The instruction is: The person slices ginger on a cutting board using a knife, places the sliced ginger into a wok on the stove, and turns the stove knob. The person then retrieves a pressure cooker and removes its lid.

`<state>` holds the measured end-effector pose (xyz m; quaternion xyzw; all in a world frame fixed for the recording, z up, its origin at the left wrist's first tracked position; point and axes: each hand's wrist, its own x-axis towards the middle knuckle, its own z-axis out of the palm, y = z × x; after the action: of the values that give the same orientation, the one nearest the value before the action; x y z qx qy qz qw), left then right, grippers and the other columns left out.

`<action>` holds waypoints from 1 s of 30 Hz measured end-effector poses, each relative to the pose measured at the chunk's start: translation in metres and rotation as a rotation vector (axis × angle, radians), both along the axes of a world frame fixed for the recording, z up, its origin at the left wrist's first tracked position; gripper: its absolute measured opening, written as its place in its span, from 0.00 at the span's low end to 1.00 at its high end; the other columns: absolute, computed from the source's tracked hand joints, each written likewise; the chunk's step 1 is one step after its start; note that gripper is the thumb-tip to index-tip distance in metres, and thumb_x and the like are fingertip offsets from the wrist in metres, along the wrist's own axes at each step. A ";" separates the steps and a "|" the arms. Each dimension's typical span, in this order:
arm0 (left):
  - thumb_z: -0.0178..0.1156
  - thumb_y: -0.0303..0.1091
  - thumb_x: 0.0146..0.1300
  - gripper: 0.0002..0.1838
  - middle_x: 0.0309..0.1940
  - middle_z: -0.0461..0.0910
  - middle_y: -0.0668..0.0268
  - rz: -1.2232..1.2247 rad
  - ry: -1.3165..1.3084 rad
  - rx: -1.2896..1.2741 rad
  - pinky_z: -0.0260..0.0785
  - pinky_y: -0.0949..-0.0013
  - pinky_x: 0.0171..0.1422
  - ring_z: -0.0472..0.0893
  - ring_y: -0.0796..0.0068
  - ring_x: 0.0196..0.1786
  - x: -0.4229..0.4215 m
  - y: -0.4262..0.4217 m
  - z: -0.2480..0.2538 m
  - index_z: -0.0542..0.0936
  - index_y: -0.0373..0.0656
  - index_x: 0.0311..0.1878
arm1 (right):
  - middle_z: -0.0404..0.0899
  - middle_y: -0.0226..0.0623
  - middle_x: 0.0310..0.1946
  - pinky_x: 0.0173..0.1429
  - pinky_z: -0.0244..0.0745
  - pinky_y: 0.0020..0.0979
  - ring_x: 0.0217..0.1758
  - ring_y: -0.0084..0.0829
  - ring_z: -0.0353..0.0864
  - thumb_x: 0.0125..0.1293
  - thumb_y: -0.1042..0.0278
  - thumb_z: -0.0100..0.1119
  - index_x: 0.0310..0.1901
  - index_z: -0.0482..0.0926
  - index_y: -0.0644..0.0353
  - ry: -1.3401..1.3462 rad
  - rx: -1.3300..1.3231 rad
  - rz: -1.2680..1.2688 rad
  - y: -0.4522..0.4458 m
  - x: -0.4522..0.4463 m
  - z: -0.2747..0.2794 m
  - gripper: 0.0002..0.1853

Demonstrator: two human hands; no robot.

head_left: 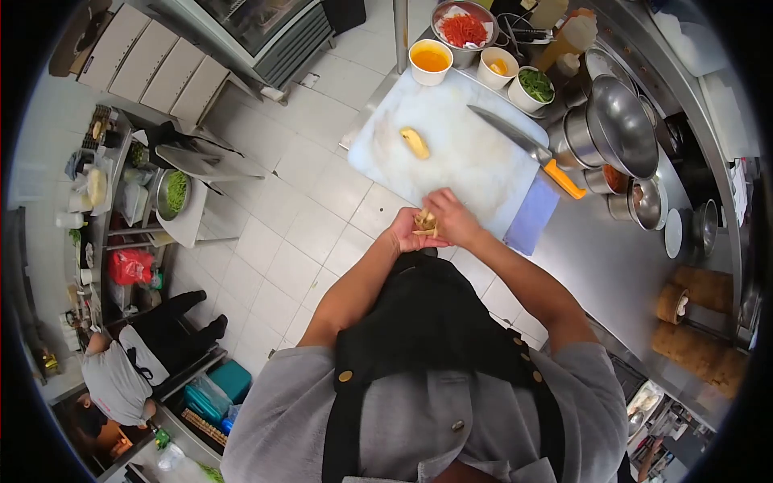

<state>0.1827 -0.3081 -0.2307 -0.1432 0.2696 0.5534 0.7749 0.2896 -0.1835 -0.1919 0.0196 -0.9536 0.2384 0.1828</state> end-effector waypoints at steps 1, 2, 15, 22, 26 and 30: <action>0.39 0.44 0.66 0.27 0.55 0.75 0.46 0.037 0.005 -0.008 0.71 0.41 0.59 0.78 0.47 0.56 0.000 -0.001 -0.012 0.70 0.32 0.59 | 0.72 0.46 0.45 0.57 0.71 0.38 0.52 0.46 0.70 0.41 0.75 0.65 0.50 0.75 0.71 -0.037 -0.066 0.095 -0.008 0.001 0.004 0.28; 0.39 0.44 0.66 0.27 0.55 0.75 0.46 0.034 0.006 -0.007 0.71 0.41 0.59 0.78 0.47 0.56 -0.002 -0.003 -0.012 0.70 0.32 0.59 | 0.73 0.45 0.45 0.57 0.71 0.37 0.52 0.46 0.70 0.40 0.75 0.66 0.49 0.75 0.71 -0.077 -0.132 0.191 -0.016 0.000 0.011 0.28; 0.42 0.45 0.65 0.25 0.40 0.82 0.50 -0.205 0.105 0.180 0.79 0.61 0.46 0.83 0.51 0.44 -0.167 -0.072 -0.001 0.78 0.30 0.46 | 0.73 0.49 0.49 0.54 0.74 0.41 0.49 0.48 0.76 0.41 0.91 0.43 0.52 0.76 0.65 -0.010 -0.188 -0.774 -0.016 -0.026 0.041 0.31; 0.41 0.41 0.66 0.24 0.40 0.80 0.47 -0.417 0.056 0.289 0.78 0.56 0.47 0.82 0.46 0.43 -0.341 -0.067 0.022 0.77 0.27 0.44 | 0.66 0.54 0.52 0.59 0.68 0.42 0.55 0.55 0.65 0.37 0.92 0.47 0.56 0.69 0.75 -0.228 0.072 -1.193 -0.075 -0.027 0.029 0.35; 0.41 0.42 0.65 0.25 0.40 0.80 0.45 -0.503 0.085 0.292 0.78 0.56 0.49 0.82 0.46 0.44 -0.414 -0.039 0.027 0.77 0.27 0.45 | 0.69 0.52 0.48 0.58 0.68 0.45 0.52 0.55 0.67 0.38 0.90 0.47 0.50 0.72 0.74 -0.213 0.046 -1.207 -0.108 -0.077 0.043 0.29; 0.42 0.42 0.64 0.25 0.44 0.79 0.43 -0.411 -0.020 0.301 0.76 0.52 0.55 0.80 0.43 0.48 -0.463 0.007 0.019 0.77 0.26 0.46 | 0.74 0.46 0.29 0.42 0.71 0.46 0.39 0.50 0.73 0.43 0.81 0.56 0.30 0.76 0.62 -0.540 0.112 -1.122 -0.102 -0.043 0.025 0.09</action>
<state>-0.2802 -0.3015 -0.2115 0.0261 0.1997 0.4167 0.8864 0.2470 -0.2856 -0.1672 -0.5354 -0.8424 0.0523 0.0313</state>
